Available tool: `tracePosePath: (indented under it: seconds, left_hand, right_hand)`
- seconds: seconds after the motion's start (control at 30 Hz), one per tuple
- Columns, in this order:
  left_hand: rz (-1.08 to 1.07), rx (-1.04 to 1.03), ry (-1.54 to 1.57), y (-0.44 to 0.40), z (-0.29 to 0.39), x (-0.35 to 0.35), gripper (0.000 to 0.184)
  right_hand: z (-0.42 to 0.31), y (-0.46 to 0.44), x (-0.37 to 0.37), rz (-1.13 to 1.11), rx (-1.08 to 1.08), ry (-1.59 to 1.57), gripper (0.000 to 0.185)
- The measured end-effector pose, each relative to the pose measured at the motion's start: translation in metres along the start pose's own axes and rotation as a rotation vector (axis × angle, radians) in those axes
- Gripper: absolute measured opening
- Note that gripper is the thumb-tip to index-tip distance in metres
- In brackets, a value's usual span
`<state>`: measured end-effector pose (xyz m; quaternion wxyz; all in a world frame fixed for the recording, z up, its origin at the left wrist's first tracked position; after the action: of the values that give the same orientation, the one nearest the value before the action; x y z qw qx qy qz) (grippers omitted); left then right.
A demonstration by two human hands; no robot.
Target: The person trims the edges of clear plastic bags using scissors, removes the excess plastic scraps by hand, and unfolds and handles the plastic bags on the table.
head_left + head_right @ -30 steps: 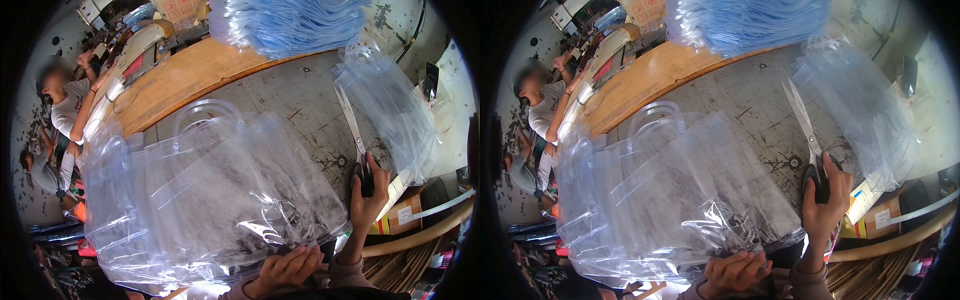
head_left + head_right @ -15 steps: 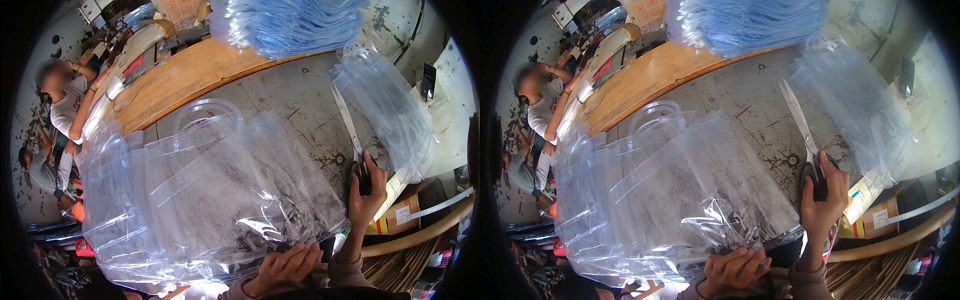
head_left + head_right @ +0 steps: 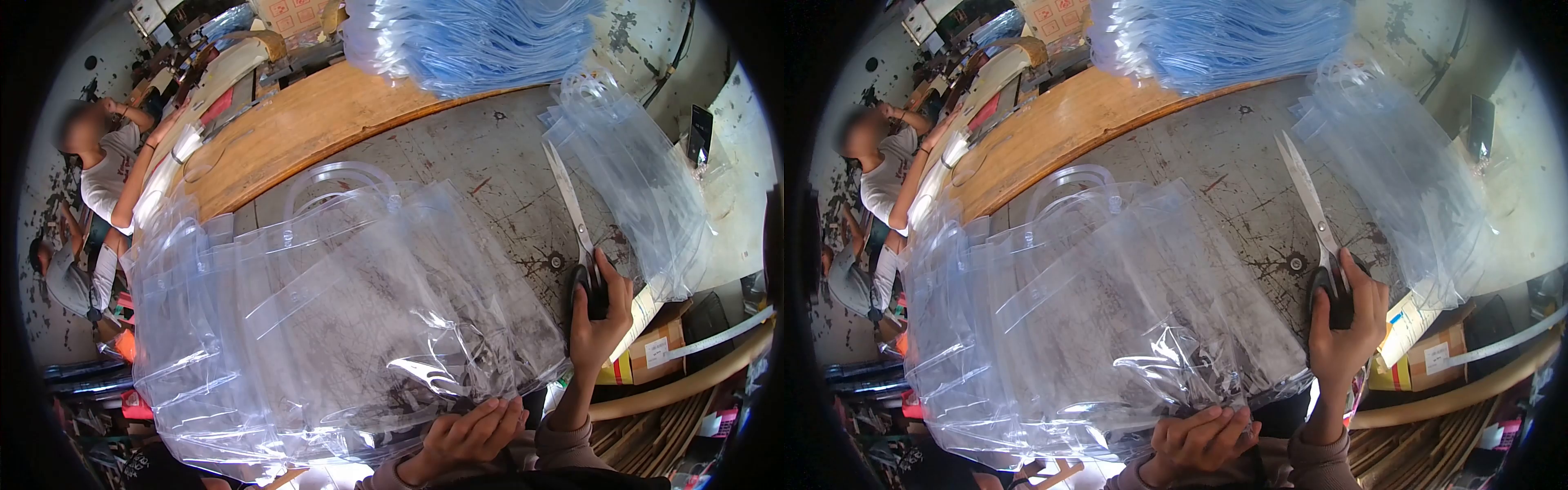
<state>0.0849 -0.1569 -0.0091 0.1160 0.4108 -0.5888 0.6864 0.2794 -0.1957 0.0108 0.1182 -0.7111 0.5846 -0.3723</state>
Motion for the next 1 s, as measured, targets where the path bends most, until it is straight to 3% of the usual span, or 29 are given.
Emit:
tracePosePath:
  seconds: [0.27, 0.37, 0.7, 0.8, 0.83, 0.9, 1.0]
  left_hand:
    - [-0.01, 0.005, 0.02, -0.002, -0.002, 0.001, 0.027]
    - [-0.047, 0.011, 0.055, -0.003, -0.002, 0.003, 0.027]
    - [0.07, 0.081, 0.091, 0.003, -0.007, 0.001, 0.024]
    - [0.087, 0.074, 0.096, 0.003, -0.007, 0.002, 0.021]
    - [0.085, 0.076, 0.096, 0.003, -0.009, 0.003, 0.021]
    - [0.045, -0.024, 0.104, 0.003, -0.005, 0.002, 0.032]
    - [0.05, -0.018, 0.11, 0.003, -0.006, 0.002, 0.032]
  right_hand:
    - [-0.013, -0.004, 0.004, -0.089, -0.009, 0.127, 0.04]
    - [-0.024, -0.003, 0.002, -0.196, 0.037, 0.269, 0.037]
    - [-0.034, -0.005, 0.005, -0.354, 0.209, 0.328, 0.031]
    - [-0.063, 0.02, 0.006, -0.709, 0.224, -0.095, 0.03]
    - [-0.064, 0.025, 0.007, -0.712, 0.223, -0.095, 0.03]
    - [-0.079, 0.045, 0.001, -0.908, 0.347, -0.265, 0.031]
    - [-0.079, 0.053, 0.0, -0.94, 0.414, -0.263, 0.032]
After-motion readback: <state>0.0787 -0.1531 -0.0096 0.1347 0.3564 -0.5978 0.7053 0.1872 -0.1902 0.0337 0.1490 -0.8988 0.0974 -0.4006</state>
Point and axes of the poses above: each hand's wrist, its own y-axis away from the middle knuckle, its own x-axis out of the back of the hand, z = x × y, the point moved 8 cm from there along -y, towards the middle knuckle, and after that the axes turned 14 degrees about -y, right-handed, at the moved point
